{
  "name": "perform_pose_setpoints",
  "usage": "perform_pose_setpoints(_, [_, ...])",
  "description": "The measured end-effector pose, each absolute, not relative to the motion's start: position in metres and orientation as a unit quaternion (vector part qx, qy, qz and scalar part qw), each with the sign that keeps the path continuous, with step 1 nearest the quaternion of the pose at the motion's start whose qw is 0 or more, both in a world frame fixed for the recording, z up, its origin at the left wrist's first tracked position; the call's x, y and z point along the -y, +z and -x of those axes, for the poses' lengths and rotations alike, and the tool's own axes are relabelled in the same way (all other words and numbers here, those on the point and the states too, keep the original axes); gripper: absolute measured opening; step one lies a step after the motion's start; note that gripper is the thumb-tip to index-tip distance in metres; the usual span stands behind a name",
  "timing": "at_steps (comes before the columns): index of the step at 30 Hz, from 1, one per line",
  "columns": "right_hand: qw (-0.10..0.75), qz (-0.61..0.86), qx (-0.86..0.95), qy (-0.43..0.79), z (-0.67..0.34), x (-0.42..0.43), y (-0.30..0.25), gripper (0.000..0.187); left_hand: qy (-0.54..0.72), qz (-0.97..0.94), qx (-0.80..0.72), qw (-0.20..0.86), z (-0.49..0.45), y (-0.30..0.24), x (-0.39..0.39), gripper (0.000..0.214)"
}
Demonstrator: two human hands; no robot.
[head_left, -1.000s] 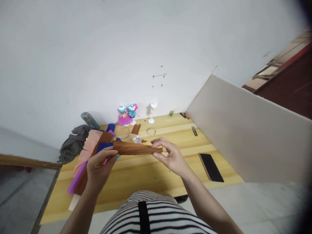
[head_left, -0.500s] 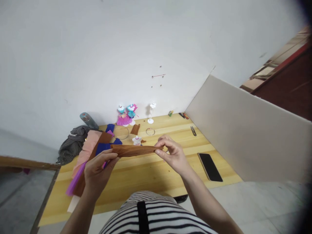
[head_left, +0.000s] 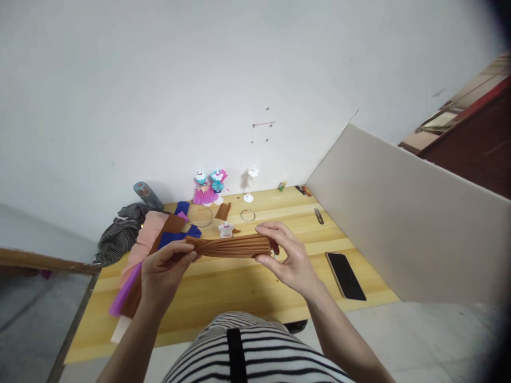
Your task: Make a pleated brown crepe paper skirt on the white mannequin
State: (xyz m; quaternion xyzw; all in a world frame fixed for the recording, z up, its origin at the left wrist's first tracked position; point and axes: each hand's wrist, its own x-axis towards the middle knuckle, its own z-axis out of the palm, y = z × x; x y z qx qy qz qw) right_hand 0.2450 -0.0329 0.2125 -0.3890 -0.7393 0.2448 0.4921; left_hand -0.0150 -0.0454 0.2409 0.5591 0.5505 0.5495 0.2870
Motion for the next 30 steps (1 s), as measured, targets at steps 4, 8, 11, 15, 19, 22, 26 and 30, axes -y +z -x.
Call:
perform_pose_setpoints(4, [0.470,0.375,0.760,0.248,-0.246,0.035,0.213,0.047,0.537,-0.583,-0.557,0.247,0.017,0.244,0.046,0.006])
perform_pose_setpoints(8, [0.449,0.369,0.773,0.254,-0.246,0.037,0.213,0.047,0.542,-0.585,-0.553,0.243,0.017,0.245,0.045,0.005])
perform_pose_setpoints(11, [0.460,0.368,0.767,0.255,-0.245,0.039,0.213,0.041,0.545,-0.578,-0.554,0.250,0.017,0.245,0.045,0.006])
perform_pose_setpoints(15, [0.502,0.340,0.756,0.245,-0.243,0.040,0.212,0.028,0.542,-0.562,-0.565,0.266,0.018,0.243,0.045,0.007])
perform_pose_setpoints(19, [0.519,0.337,0.754,0.220,-0.242,0.041,0.209,0.024,0.552,-0.524,-0.566,0.317,0.015,0.243,0.046,0.009])
perform_pose_setpoints(22, [0.521,0.345,0.757,0.189,-0.242,0.042,0.206,0.023,0.568,-0.472,-0.575,0.353,0.010,0.246,0.048,0.012])
perform_pose_setpoints(26, [0.539,0.347,0.755,0.137,-0.241,0.043,0.203,0.024,0.564,-0.458,-0.580,0.369,0.010,0.246,0.048,0.015])
perform_pose_setpoints(30, [0.552,0.360,0.744,0.110,-0.239,0.043,0.199,0.028,0.553,-0.482,-0.571,0.368,0.016,0.242,0.047,0.016])
